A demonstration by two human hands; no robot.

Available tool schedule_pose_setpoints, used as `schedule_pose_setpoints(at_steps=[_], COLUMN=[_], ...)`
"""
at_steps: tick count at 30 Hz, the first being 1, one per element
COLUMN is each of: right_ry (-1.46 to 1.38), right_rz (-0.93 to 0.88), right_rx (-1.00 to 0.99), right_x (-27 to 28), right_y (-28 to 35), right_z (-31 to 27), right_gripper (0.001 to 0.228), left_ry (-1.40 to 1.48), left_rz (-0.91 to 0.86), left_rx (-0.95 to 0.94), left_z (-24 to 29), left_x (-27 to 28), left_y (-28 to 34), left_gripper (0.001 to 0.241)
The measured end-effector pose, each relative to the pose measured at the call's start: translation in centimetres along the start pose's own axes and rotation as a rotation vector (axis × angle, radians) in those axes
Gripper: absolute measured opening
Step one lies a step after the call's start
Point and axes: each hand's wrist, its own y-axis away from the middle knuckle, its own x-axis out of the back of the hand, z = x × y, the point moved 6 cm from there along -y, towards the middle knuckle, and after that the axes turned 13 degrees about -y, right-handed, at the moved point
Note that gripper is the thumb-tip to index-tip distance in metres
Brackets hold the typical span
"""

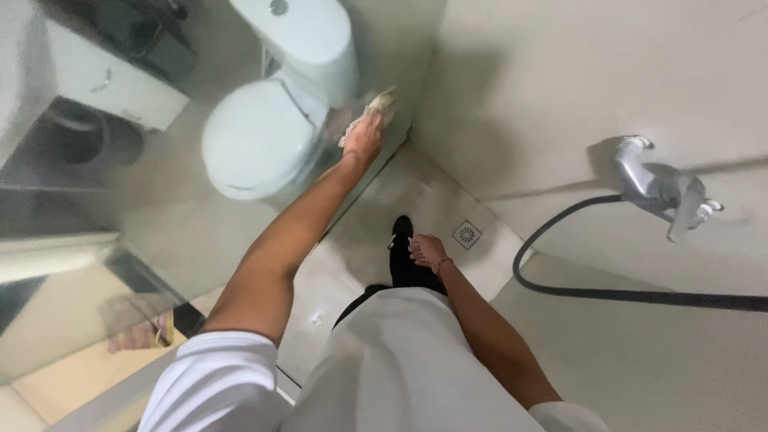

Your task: The person wipes a glass shower door with a cloth, moving the cloth in repeated strokes across the surface. The person adjusts the cloth and continues wiping different sections of the door.

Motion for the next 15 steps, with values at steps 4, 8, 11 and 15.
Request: schedule_pose_setpoints(at_steps=[4, 8, 11, 15], right_ry=[0.131, 0.251, 0.292, 0.339], right_rz=[-0.029, -0.099, -0.135, -0.260], right_rx=[0.022, 0.049, 0.015, -0.007], right_x=[-2.2, -6.8, -8.9, -9.6], right_y=[0.9, 4.0, 3.0, 0.1], right_z=[0.5, 0.2, 1.3, 3.5], right_gripper=[0.046, 0.046, 0.050, 0.068], left_ry=[-0.019, 0.046, 0.060, 0.091], left_rz=[-0.017, 0.070, 0.155, 0.280], left_rx=[-0.091, -0.056, -0.047, 0.033], left_z=[2.0, 1.7, 2.9, -0.9], left_x=[-3.4, -4.3, -8.0, -4.2], left_y=[5.8, 14.6, 20.9, 30.9], left_gripper=[0.048, 0.044, 0.038, 0.033])
